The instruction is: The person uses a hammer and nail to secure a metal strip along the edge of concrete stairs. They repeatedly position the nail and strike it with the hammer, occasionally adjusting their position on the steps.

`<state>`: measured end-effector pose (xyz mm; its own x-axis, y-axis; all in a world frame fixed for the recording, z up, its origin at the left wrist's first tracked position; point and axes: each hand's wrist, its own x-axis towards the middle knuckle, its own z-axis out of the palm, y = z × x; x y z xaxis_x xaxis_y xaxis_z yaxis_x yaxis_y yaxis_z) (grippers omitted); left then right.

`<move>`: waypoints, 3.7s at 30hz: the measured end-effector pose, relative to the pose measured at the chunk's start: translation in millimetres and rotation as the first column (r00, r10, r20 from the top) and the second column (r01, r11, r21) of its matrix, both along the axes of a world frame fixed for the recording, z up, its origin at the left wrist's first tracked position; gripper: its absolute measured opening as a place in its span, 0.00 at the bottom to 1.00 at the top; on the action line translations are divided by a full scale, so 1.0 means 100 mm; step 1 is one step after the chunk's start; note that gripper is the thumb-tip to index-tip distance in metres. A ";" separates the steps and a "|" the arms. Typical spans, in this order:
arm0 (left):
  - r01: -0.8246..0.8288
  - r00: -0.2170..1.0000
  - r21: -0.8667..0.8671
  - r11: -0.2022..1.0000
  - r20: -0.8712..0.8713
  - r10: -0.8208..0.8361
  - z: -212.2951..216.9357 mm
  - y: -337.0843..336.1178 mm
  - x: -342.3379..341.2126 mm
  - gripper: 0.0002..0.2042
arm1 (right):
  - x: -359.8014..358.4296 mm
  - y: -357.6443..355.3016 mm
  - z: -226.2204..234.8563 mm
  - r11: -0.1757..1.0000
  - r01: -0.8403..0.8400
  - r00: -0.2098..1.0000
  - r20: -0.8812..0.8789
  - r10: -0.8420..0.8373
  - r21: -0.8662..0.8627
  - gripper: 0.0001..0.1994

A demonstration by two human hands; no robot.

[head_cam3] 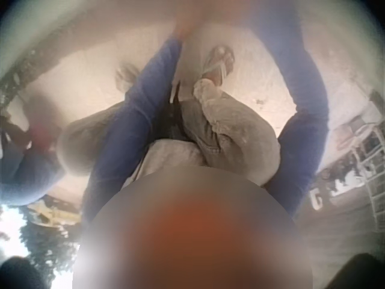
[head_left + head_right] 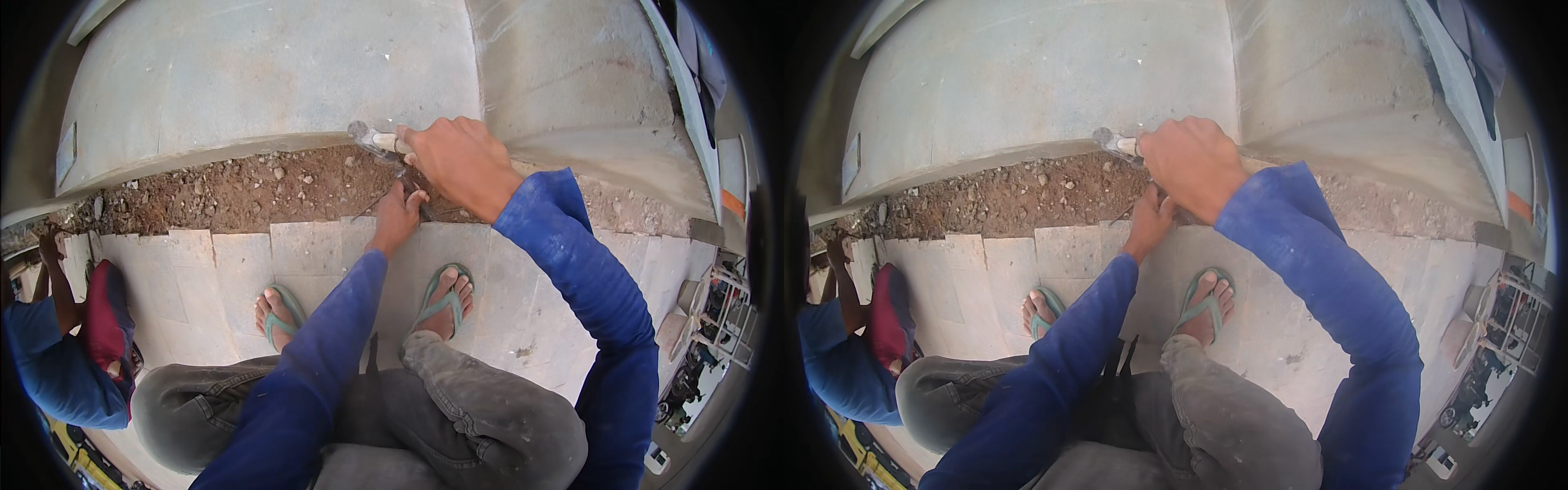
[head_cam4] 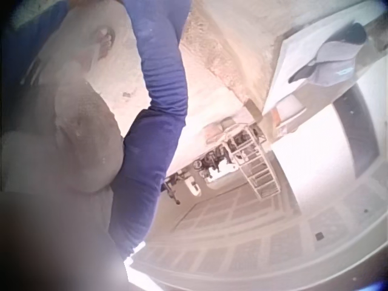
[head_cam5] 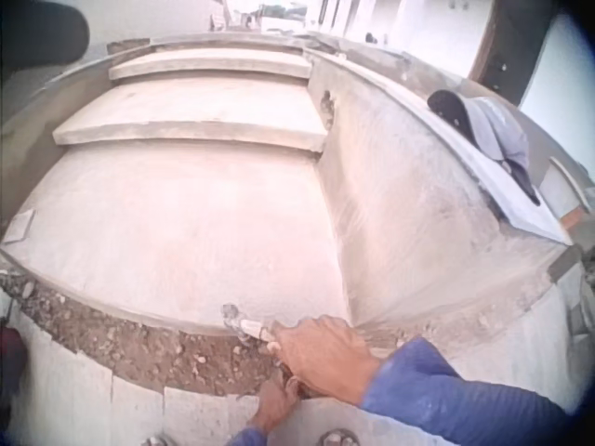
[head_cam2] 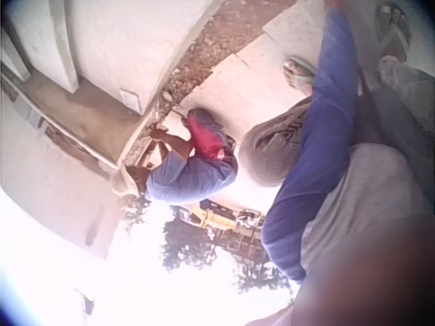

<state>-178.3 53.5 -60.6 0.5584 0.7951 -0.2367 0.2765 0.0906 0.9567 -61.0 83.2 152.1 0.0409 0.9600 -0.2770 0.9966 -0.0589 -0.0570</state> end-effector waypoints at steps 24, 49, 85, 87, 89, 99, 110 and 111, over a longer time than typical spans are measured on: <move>0.033 0.997 -0.134 0.990 0.071 -0.023 -0.15 -0.07 0.00 0.11 | 0.07 -0.34 -0.24 0.995 0.088 0.994 -0.061 -0.085 0.040 0.17; -0.038 0.999 -0.208 0.977 -0.022 0.034 -0.12 0.01 0.16 0.28 | 0.27 -1.60 0.19 0.749 0.597 0.782 -0.417 -0.464 0.286 0.21; -0.326 0.933 -0.072 0.943 0.137 0.333 0.35 0.40 0.11 0.17 | 0.33 -2.91 -1.20 0.427 0.815 0.537 -0.233 -0.811 0.392 0.16; -0.289 0.950 -0.050 0.956 0.108 0.293 0.41 0.51 0.13 0.17 | 0.20 -2.49 -1.26 0.646 0.705 0.708 -0.337 -0.621 0.292 0.15; -0.273 0.961 -0.016 0.962 0.044 0.273 0.25 0.58 0.03 0.17 | -0.03 -1.93 -1.42 0.787 0.550 0.787 -0.490 -0.375 0.280 0.16; -0.121 0.989 -0.115 0.986 -0.095 0.110 0.47 0.54 0.09 0.15 | -0.07 -1.55 -1.63 0.893 0.441 0.838 -0.315 -0.445 -0.090 0.30; 0.200 0.949 -0.021 0.980 -0.246 -0.199 0.37 0.80 -0.19 0.12 | -0.17 -1.74 -1.66 0.810 0.586 0.725 -0.463 -0.509 0.028 0.25; 0.296 0.919 0.014 0.955 -0.278 -0.281 0.38 0.83 -0.21 0.11 | -0.21 -1.84 -1.67 0.768 0.631 0.683 -0.546 -0.484 0.109 0.23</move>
<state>-199.2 136.7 -22.8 0.6865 0.6250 -0.3716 0.5313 -0.0822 0.8432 -81.7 -100.9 -14.6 0.5322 0.8336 -0.1481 0.6229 -0.5039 -0.5984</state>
